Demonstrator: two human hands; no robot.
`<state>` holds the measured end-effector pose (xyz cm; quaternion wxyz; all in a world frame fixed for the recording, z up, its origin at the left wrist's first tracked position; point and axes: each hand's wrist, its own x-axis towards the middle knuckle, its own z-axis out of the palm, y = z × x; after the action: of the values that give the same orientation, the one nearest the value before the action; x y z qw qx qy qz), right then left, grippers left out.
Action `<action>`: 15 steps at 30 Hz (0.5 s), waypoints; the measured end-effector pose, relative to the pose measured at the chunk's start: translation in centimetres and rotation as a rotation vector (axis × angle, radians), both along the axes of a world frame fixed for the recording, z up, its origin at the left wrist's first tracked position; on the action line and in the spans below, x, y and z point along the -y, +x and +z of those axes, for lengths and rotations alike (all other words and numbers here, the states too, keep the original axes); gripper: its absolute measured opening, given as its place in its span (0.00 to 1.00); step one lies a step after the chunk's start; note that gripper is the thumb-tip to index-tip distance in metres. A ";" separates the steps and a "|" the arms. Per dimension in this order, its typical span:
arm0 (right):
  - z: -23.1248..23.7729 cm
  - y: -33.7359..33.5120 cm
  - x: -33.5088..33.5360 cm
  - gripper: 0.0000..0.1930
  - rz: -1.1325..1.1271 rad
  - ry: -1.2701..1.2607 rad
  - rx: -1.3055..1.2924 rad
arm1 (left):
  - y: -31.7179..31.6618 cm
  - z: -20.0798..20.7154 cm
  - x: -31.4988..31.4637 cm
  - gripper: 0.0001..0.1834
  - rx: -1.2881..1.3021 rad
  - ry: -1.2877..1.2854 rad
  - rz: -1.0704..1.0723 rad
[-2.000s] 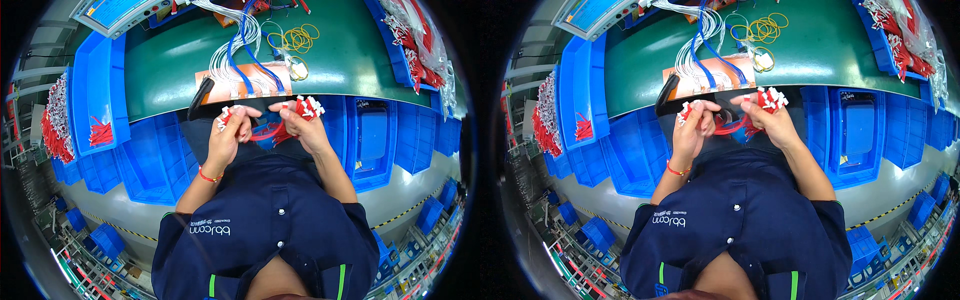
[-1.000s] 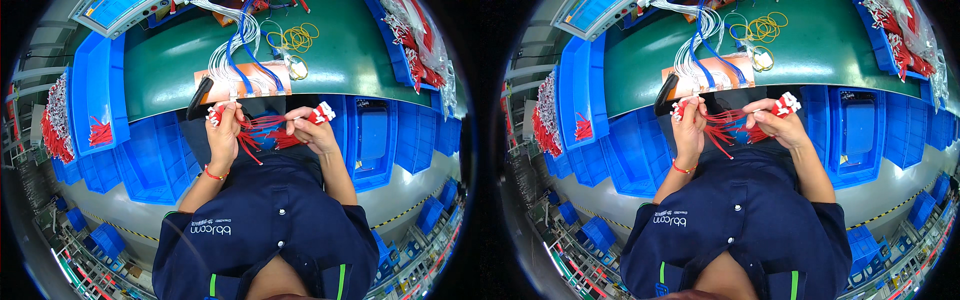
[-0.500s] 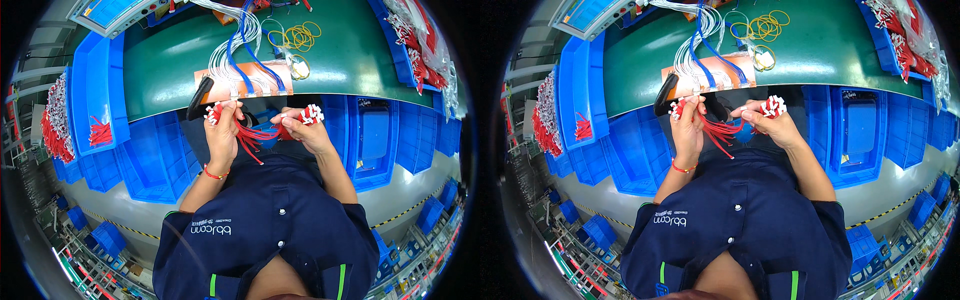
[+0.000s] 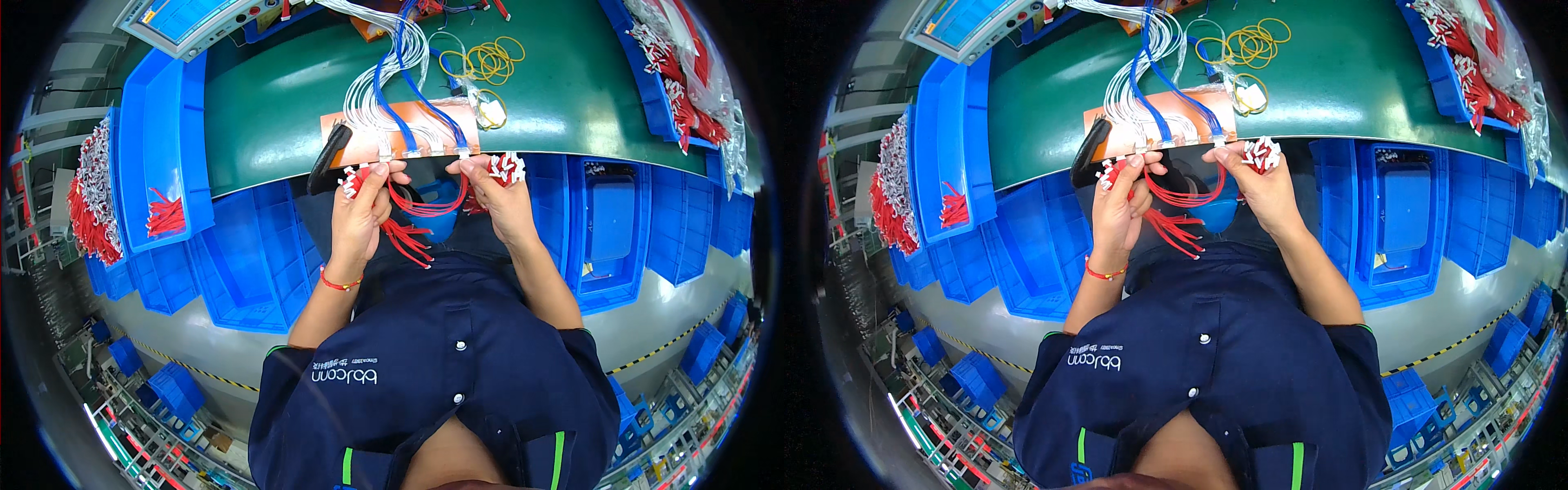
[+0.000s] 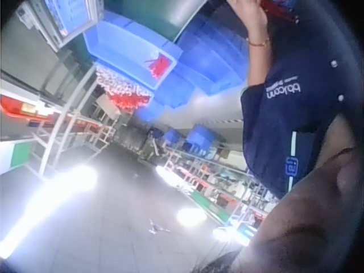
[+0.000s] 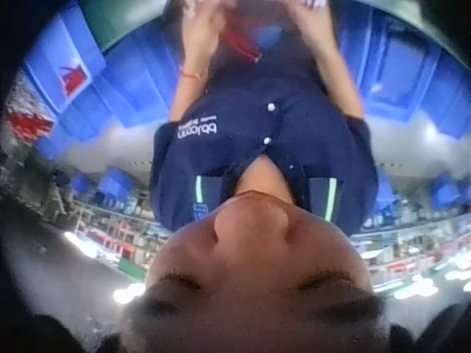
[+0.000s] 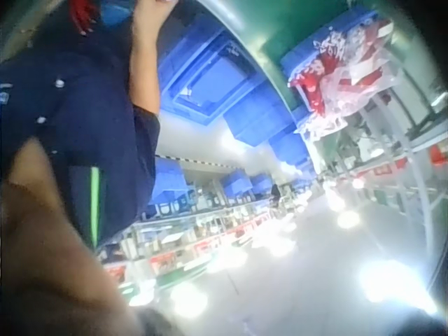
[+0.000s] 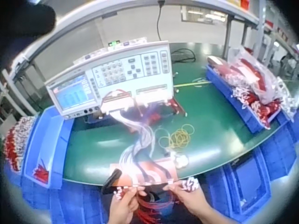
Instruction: The person holds and separates bundles of red and white wires with both hands, repeatedly gathering and releasing them on a green workbench. The person keeps the wires in hand throughout the clip without placing them into a container or attaching them to a device.
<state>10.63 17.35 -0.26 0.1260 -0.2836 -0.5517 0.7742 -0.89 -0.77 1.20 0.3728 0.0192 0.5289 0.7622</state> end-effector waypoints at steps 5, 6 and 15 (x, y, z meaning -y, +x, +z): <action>0.2 -0.1 0.0 0.11 0.000 -0.089 0.002 | 0.3 0.0 -0.3 0.17 -0.032 -0.002 -0.022; 0.5 -0.1 -0.2 0.11 0.009 -0.154 0.000 | 0.3 0.0 -0.4 0.17 -0.033 -0.005 -0.021; 0.2 -0.2 0.2 0.12 0.006 -0.271 -0.036 | 0.5 0.0 -0.7 0.19 -0.048 -0.036 -0.050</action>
<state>10.46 17.13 -0.07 0.0940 -0.2822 -0.4405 0.8470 -0.34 -0.06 1.21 0.3795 0.0438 0.5508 0.7421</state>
